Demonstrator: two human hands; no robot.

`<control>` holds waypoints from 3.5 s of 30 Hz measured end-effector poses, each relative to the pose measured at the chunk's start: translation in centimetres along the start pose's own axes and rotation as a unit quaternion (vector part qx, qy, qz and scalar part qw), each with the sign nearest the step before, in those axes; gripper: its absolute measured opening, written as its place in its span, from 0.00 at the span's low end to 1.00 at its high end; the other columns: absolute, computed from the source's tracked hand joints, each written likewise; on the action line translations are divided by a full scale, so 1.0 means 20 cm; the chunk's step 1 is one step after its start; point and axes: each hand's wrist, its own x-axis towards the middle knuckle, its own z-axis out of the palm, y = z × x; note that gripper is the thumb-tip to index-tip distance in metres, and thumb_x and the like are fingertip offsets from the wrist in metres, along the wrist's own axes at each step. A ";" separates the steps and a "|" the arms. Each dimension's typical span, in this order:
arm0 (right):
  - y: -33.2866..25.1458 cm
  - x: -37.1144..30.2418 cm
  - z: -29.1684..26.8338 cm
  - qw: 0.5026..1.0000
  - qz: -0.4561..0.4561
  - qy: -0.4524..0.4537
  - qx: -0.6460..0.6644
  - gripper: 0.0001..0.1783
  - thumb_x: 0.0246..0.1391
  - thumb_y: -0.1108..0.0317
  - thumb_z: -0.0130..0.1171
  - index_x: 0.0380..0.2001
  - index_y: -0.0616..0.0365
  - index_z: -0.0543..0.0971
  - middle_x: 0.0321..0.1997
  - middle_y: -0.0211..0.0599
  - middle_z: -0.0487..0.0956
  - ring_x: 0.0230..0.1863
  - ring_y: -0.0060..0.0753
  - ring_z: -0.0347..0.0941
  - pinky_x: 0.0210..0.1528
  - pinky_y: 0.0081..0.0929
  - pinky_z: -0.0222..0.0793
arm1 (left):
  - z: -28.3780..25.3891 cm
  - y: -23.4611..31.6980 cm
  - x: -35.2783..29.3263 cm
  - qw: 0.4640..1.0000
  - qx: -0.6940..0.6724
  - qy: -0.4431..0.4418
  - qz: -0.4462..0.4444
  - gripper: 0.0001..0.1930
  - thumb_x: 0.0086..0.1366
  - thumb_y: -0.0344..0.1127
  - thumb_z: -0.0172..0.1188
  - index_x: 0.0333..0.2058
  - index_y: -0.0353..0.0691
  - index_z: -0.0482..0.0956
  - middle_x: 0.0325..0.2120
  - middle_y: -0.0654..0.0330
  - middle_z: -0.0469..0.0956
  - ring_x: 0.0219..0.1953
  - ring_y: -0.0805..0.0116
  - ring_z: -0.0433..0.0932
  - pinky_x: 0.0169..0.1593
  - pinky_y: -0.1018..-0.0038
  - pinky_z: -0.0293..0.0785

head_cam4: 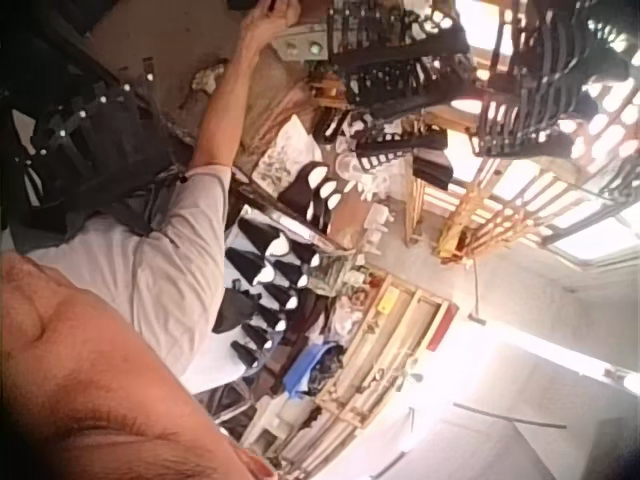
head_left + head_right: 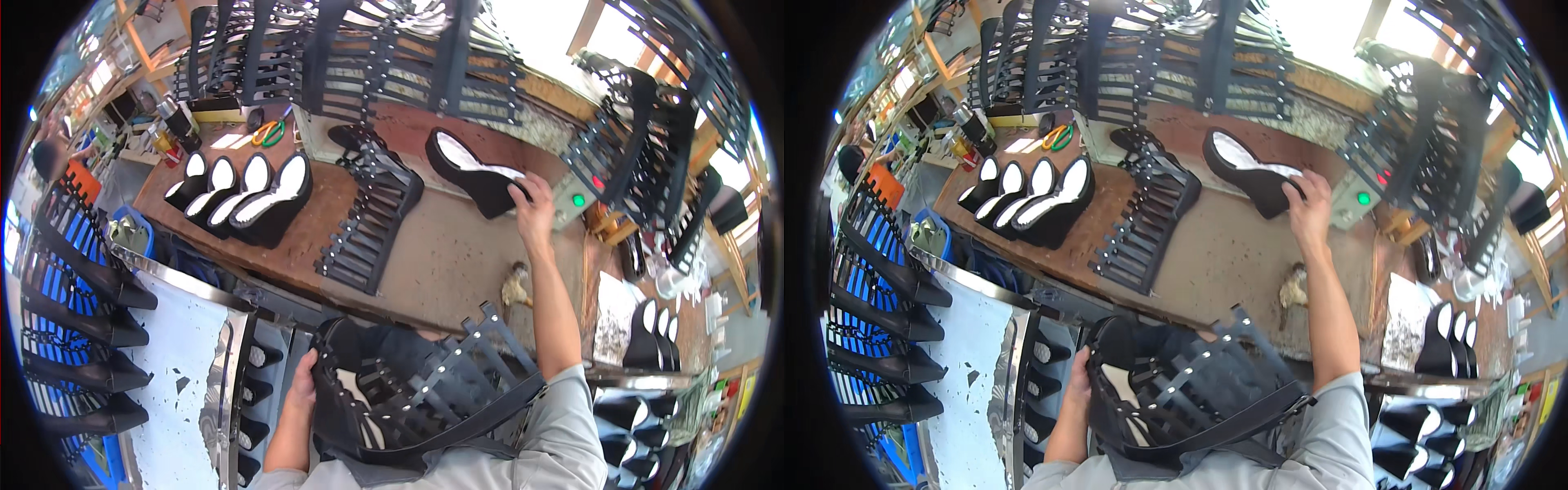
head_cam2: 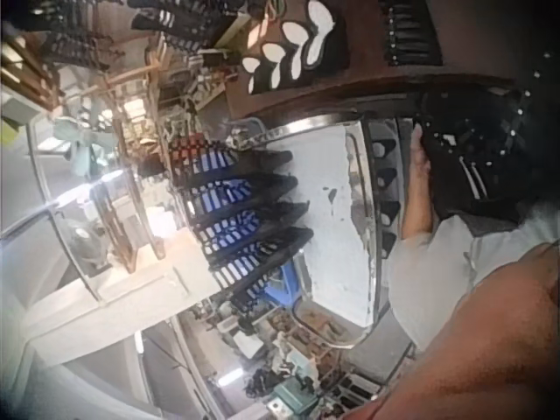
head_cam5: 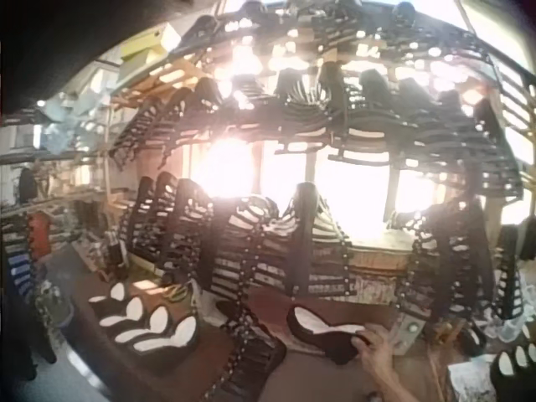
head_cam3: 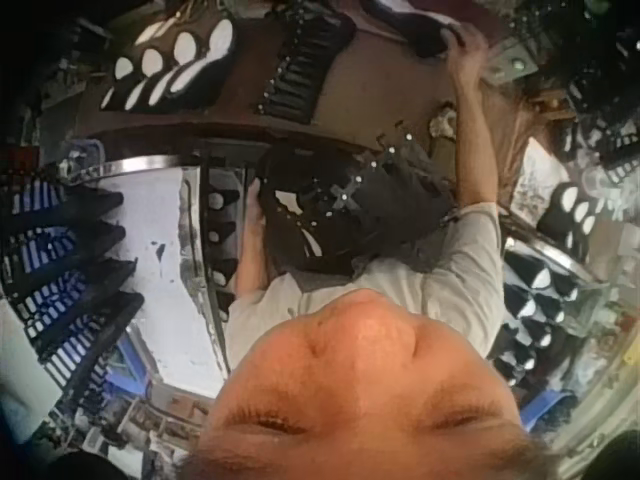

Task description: The recorder is assembling high-heeled gladiator-style sandals by attaching the upper straps to the sole and using a hammer to secure them.

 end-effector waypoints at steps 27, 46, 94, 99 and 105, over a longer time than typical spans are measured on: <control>-0.19 -0.54 -0.67 0.843 0.086 -0.491 -0.203 0.38 0.47 0.69 0.61 0.64 0.44 0.64 0.63 0.51 0.66 0.54 0.56 0.71 0.56 0.38 0.69 | 0.50 -0.05 -0.14 0.987 -0.023 -0.088 0.132 0.26 0.71 0.51 0.40 0.53 0.36 0.72 0.49 0.57 0.77 0.50 0.64 0.75 0.56 0.68 0.69; -1.27 -0.66 -0.53 0.630 0.314 -0.262 0.660 0.18 0.59 0.61 0.48 0.39 0.69 0.75 0.39 0.52 0.79 0.21 0.23 0.71 0.26 0.18 0.69 | 0.91 -0.01 -0.53 0.961 0.172 -0.150 0.155 0.49 0.55 0.54 0.57 0.67 0.33 0.44 0.63 0.51 0.56 0.65 0.61 0.57 0.67 0.63 0.51; -1.23 -0.91 -0.73 0.621 0.282 -0.363 0.635 0.26 0.44 0.54 0.64 0.35 0.71 0.76 0.40 0.57 0.78 0.29 0.36 0.77 0.32 0.28 0.74 | 0.97 0.22 -0.44 0.934 0.278 -0.202 0.102 0.34 0.61 0.50 0.62 0.58 0.32 0.65 0.49 0.59 0.71 0.52 0.72 0.68 0.58 0.75 0.62; -1.27 -0.84 -0.77 0.694 0.269 -0.419 0.520 0.35 0.40 0.44 0.59 0.31 0.75 0.77 0.31 0.53 0.78 0.27 0.41 0.77 0.30 0.31 0.76 | 1.02 0.19 -0.45 0.922 0.319 -0.189 0.114 0.34 0.61 0.49 0.63 0.57 0.31 0.65 0.46 0.59 0.73 0.50 0.71 0.70 0.55 0.75 0.64; -1.23 -0.74 -0.75 0.628 0.150 -0.474 0.599 0.20 0.36 0.68 0.61 0.35 0.71 0.79 0.35 0.51 0.81 0.34 0.38 0.79 0.37 0.27 0.75 | 1.08 0.21 -0.49 0.915 0.334 -0.180 0.137 0.33 0.60 0.49 0.63 0.55 0.30 0.65 0.43 0.59 0.74 0.46 0.72 0.71 0.53 0.74 0.66</control>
